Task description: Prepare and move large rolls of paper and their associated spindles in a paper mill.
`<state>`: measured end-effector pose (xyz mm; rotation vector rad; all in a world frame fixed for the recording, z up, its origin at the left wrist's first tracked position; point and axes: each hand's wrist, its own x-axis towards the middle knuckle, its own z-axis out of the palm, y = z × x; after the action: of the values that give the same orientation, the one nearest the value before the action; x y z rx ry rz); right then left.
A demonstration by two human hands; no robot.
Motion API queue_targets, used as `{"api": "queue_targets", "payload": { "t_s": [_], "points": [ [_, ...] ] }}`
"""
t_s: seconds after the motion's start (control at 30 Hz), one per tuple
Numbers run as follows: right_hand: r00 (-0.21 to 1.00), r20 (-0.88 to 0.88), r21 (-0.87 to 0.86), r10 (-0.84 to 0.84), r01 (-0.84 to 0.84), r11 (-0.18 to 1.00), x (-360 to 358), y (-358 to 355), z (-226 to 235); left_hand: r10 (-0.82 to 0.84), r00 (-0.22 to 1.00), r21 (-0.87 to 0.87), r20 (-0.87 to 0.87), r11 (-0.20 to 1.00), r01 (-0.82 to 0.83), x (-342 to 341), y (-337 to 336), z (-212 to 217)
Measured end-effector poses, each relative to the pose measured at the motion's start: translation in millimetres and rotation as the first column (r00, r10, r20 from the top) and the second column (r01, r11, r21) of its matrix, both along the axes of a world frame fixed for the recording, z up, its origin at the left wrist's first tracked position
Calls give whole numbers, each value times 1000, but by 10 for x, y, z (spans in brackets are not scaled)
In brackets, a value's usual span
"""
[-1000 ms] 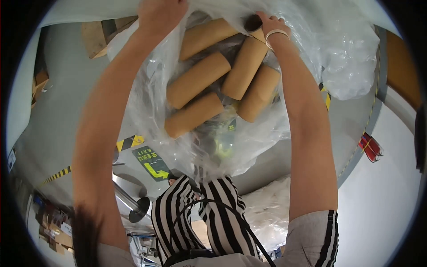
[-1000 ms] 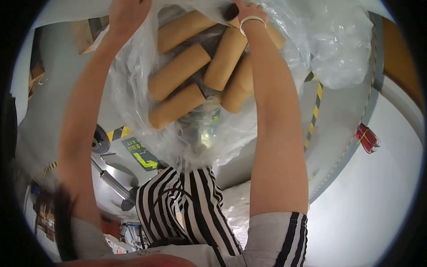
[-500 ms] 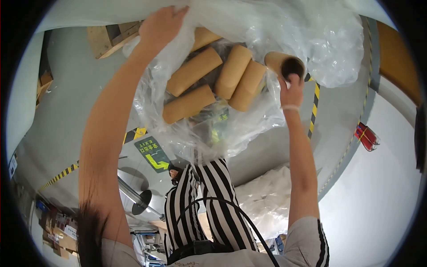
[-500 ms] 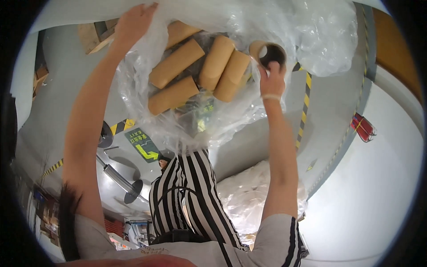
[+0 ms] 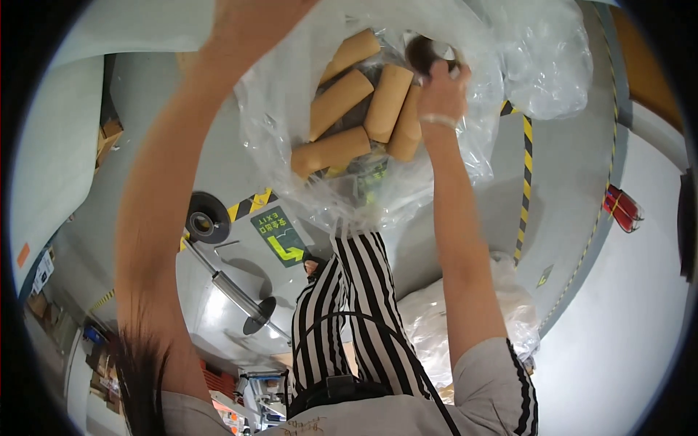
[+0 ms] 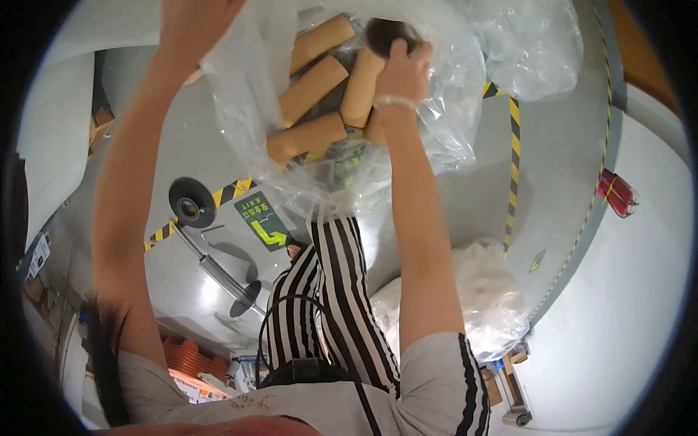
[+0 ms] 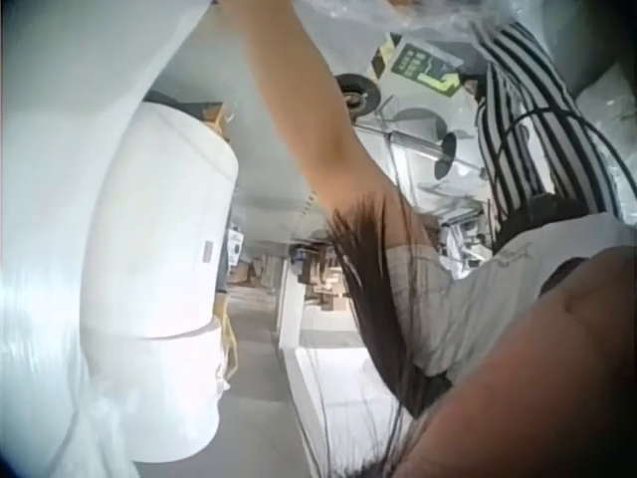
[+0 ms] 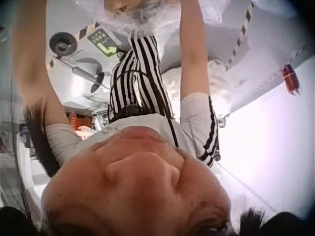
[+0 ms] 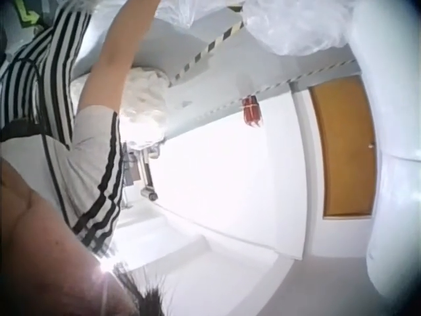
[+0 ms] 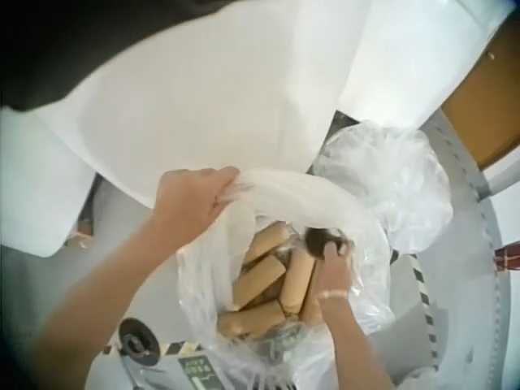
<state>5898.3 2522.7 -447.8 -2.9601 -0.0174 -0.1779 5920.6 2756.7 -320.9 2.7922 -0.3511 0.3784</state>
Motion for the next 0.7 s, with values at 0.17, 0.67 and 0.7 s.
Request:
{"api": "queue_targets", "payload": {
  "t_s": [0.17, 0.67, 0.7],
  "points": [
    [738, -548, 90, 393, -415, 905, -188, 27, -367, 94, 987, 111, -127, 991, -80, -230, 195, -128],
    [367, -925, 129, 96, 66, 989, -4361, -1849, 715, 98, 212, -112, -972, 597, -794, -5907, -899, 102],
    [297, -954, 76, 32, 137, 988, -4535, -1942, 811, 104, 240, -135, -965, 589, -797, -5968, -950, 298]
  ]
}}
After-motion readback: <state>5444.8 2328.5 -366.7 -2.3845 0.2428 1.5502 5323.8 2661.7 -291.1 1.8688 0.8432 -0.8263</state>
